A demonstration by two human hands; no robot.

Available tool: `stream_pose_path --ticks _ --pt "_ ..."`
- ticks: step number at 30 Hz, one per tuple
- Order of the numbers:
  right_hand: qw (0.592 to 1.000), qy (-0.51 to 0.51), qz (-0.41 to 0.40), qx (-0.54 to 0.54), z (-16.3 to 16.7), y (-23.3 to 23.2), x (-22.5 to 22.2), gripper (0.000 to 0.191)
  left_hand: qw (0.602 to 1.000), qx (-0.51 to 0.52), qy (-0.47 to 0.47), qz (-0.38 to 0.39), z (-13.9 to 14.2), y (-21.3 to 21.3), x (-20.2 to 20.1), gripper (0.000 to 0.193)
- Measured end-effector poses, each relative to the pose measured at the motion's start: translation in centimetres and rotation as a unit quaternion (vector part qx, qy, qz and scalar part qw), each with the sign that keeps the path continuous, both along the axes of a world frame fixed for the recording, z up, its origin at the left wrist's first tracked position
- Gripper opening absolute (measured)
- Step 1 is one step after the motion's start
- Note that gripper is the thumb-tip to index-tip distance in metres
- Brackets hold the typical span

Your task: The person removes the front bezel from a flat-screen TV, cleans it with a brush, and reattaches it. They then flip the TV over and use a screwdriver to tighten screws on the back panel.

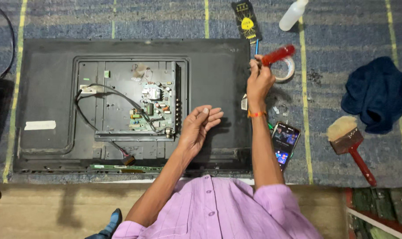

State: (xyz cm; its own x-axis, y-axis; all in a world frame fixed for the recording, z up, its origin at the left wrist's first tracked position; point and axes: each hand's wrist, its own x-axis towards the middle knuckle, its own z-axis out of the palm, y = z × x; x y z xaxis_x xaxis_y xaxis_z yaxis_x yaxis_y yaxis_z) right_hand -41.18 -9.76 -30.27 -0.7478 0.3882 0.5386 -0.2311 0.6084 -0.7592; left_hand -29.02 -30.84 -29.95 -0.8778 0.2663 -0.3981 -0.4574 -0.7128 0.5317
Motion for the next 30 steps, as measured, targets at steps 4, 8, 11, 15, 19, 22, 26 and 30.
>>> stream_pose_path --ticks 4,8,11,15,19,22,26,30 --pt "0.951 -0.012 0.185 -0.248 3.8 -3.0 5.6 0.021 1.0 0.028 -0.005 -0.006 -2.0 0.0 -0.4 0.022" --pt "0.928 -0.07 0.251 -0.267 6.0 -5.7 10.7 0.024 0.997 0.07 0.01 -0.007 -3.7 0.4 -0.8 0.025" --pt "0.935 -0.103 0.246 -0.235 6.6 -6.4 12.0 0.024 0.998 0.064 -0.003 -0.004 -4.1 0.6 -1.0 0.024" --pt "0.954 -0.099 0.22 -0.179 6.5 -6.2 12.1 0.023 0.998 0.053 -0.017 -0.014 -3.6 0.6 -1.2 0.025" --pt "0.953 -0.097 0.215 -0.192 6.0 -5.8 12.1 0.023 0.998 0.054 -0.009 -0.022 -2.7 0.6 -1.4 0.028" --pt "0.949 -0.092 0.206 -0.221 5.6 -5.3 12.2 0.023 0.999 0.044 -0.005 -0.017 -2.0 0.8 -1.3 0.039" --pt "0.944 -0.09 0.201 -0.244 4.9 -4.6 12.3 0.023 0.999 0.028 -0.024 -0.02 -1.1 1.1 -1.2 0.061" --pt "0.943 -0.087 0.189 -0.261 4.0 -4.0 13.0 0.021 0.998 0.047 -0.04 -0.032 -0.3 1.3 -1.2 0.076"
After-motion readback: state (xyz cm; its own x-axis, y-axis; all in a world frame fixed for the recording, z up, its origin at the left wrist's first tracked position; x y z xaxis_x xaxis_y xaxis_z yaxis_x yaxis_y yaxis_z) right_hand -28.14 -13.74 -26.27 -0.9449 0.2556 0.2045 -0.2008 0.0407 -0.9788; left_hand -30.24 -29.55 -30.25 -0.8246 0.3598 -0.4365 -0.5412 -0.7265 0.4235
